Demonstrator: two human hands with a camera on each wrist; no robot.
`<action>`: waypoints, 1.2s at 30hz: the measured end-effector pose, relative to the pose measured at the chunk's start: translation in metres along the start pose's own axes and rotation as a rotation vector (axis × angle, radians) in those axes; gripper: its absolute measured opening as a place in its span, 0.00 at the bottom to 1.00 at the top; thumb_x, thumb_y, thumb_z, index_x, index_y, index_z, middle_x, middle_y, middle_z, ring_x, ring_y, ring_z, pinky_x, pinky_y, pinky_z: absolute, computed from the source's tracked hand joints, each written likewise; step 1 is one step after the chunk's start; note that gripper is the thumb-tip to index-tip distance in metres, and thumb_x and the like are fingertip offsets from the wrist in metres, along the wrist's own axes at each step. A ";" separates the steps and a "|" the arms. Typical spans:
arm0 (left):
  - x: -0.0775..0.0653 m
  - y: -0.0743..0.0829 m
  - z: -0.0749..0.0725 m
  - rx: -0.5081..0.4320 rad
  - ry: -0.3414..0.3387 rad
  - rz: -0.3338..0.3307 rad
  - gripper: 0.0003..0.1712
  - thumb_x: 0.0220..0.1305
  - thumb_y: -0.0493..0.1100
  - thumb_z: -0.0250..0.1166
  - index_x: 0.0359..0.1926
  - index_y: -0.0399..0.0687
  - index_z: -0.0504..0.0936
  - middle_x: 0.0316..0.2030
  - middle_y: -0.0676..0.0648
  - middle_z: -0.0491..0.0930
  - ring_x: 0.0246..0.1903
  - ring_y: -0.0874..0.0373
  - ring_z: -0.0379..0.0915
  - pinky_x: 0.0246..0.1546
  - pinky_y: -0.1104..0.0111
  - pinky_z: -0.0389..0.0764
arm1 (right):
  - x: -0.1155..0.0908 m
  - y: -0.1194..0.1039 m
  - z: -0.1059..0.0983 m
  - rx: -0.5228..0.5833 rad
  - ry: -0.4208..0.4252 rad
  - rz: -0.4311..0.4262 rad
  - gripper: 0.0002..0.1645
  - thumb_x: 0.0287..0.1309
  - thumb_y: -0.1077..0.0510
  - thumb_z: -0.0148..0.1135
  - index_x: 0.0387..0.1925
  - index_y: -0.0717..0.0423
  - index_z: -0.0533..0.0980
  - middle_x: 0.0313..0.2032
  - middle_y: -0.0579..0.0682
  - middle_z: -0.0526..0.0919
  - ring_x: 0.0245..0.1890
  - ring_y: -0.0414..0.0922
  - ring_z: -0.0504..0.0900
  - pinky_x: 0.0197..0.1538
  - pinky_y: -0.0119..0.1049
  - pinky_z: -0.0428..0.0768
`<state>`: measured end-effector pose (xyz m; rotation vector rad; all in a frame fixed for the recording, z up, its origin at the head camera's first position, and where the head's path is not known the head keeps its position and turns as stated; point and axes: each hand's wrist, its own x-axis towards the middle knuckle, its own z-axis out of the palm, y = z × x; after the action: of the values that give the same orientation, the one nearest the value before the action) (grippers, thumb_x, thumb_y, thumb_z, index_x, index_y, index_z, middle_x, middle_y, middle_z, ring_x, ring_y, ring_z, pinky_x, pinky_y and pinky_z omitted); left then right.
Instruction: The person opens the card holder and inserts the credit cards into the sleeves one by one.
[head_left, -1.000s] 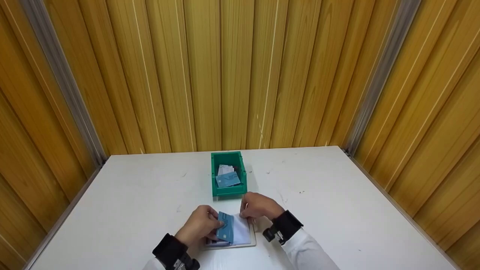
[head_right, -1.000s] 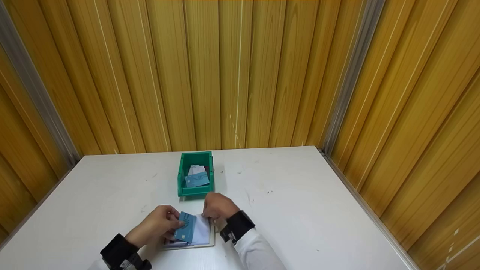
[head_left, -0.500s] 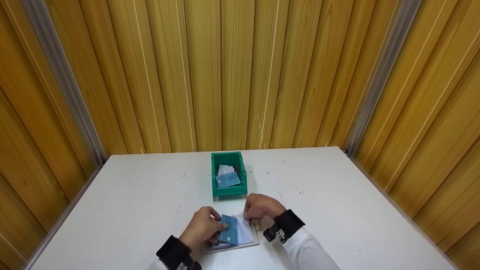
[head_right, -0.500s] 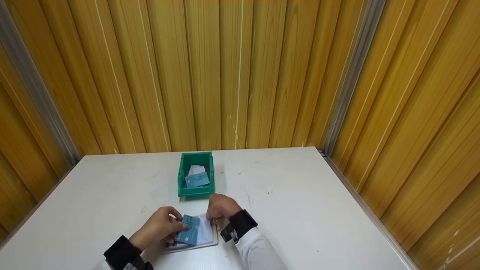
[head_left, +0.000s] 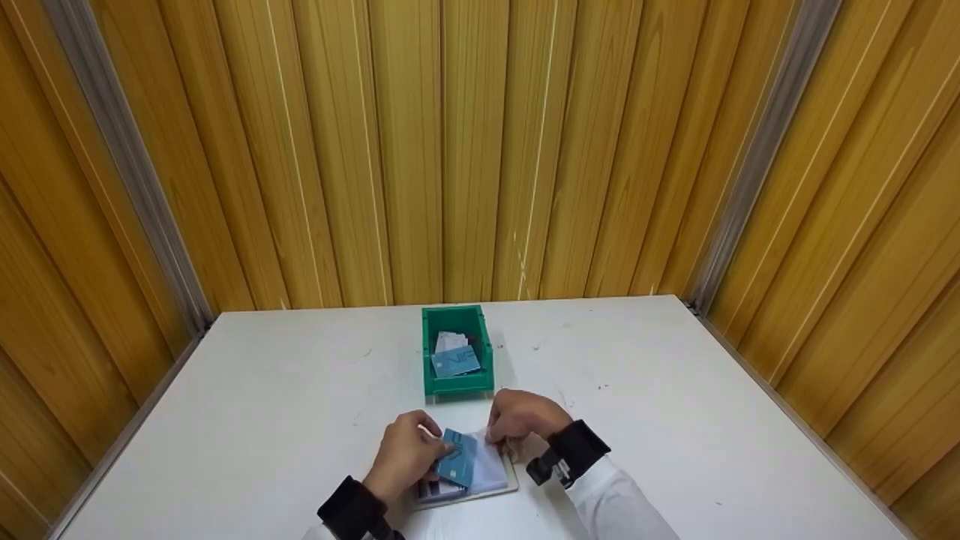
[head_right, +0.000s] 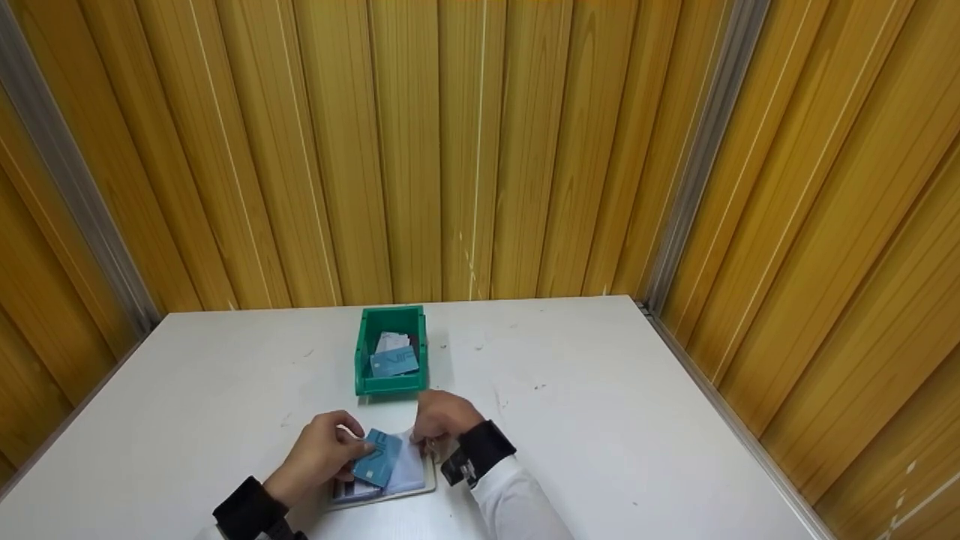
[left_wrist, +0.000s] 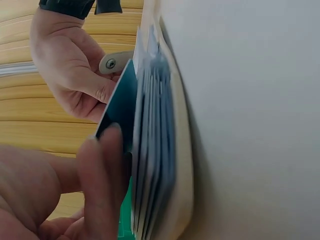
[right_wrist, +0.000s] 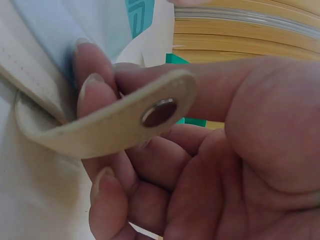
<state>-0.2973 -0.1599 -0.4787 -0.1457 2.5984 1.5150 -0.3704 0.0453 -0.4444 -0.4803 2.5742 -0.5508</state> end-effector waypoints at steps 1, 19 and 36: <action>-0.001 0.001 0.000 0.002 -0.003 0.003 0.12 0.58 0.36 0.73 0.38 0.40 0.78 0.27 0.45 0.83 0.21 0.60 0.80 0.20 0.70 0.84 | 0.000 0.000 0.000 -0.007 0.002 -0.001 0.10 0.56 0.56 0.70 0.21 0.51 0.86 0.18 0.44 0.84 0.22 0.39 0.77 0.26 0.31 0.68; 0.000 0.005 -0.012 -0.021 -0.114 -0.082 0.16 0.57 0.32 0.72 0.47 0.33 0.84 0.33 0.43 0.82 0.24 0.62 0.83 0.27 0.72 0.85 | -0.001 0.006 -0.001 0.054 -0.081 -0.055 0.15 0.59 0.55 0.67 0.18 0.54 0.87 0.20 0.56 0.88 0.20 0.46 0.84 0.26 0.32 0.73; -0.003 0.005 0.000 -0.040 -0.116 -0.051 0.20 0.57 0.35 0.74 0.49 0.32 0.80 0.29 0.45 0.86 0.21 0.62 0.83 0.23 0.73 0.83 | 0.001 0.010 -0.004 0.087 -0.105 -0.022 0.13 0.58 0.50 0.70 0.21 0.50 0.87 0.20 0.48 0.88 0.19 0.40 0.81 0.30 0.34 0.74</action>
<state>-0.2953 -0.1575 -0.4736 -0.1235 2.4575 1.5116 -0.3758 0.0545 -0.4457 -0.4953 2.4369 -0.6251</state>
